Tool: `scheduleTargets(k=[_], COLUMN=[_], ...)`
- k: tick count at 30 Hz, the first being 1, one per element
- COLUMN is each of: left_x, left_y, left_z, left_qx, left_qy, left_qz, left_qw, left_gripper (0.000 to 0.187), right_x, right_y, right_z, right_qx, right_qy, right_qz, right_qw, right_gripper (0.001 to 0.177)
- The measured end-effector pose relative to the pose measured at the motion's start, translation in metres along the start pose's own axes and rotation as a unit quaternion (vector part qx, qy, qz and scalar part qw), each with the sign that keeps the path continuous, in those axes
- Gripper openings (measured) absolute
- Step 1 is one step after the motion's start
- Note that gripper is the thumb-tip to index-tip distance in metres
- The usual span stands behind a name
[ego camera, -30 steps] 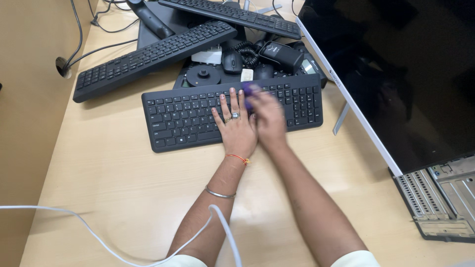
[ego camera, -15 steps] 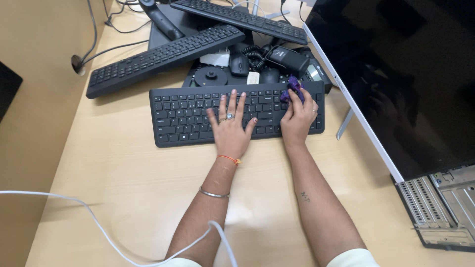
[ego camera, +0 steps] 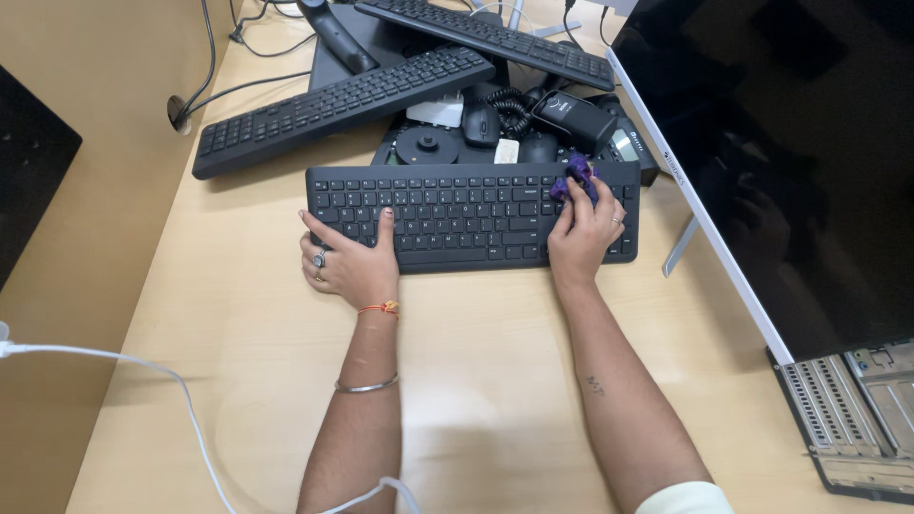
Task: The person cleans a keyboard by hand using a cloth, wiping the keys, the sides, and the bottom surface.
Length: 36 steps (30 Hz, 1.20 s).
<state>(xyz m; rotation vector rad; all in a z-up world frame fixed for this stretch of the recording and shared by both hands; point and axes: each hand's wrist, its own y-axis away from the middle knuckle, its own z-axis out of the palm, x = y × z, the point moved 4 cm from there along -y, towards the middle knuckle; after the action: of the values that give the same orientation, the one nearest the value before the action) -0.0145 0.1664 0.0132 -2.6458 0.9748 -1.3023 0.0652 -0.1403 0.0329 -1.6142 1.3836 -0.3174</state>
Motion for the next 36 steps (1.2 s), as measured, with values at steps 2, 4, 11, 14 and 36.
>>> scheduleTargets(k=[2, 4, 11, 14, 36], left_x=[0.002, 0.005, 0.011, 0.010, 0.012], left_y=[-0.001, -0.003, -0.007, -0.007, -0.008], left_z=[0.008, 0.014, 0.023, 0.023, 0.023], left_qx=[0.013, 0.012, 0.002, -0.003, -0.006], left_qy=[-0.020, -0.002, 0.046, 0.044, 0.060], left_qz=[-0.012, -0.007, 0.027, 0.010, 0.007], left_qw=[1.000, 1.000, 0.999, 0.999, 0.998], left_gripper=[0.121, 0.122, 0.126, 0.126, 0.127], right_x=[-0.006, -0.014, -0.075, -0.101, -0.133], right_y=[0.003, 0.005, 0.021, 0.030, -0.001], right_z=[0.000, -0.001, 0.003, 0.002, 0.026], right_qx=[-0.008, -0.018, -0.121, -0.141, -0.053], right_qy=[-0.005, -0.010, -0.106, -0.106, -0.041], right_qz=[-0.006, -0.025, -0.141, -0.191, -0.168], right_qw=[1.000, 0.999, 0.977, 0.966, 0.983], right_gripper=[0.028, 0.027, 0.025, 0.021, 0.009])
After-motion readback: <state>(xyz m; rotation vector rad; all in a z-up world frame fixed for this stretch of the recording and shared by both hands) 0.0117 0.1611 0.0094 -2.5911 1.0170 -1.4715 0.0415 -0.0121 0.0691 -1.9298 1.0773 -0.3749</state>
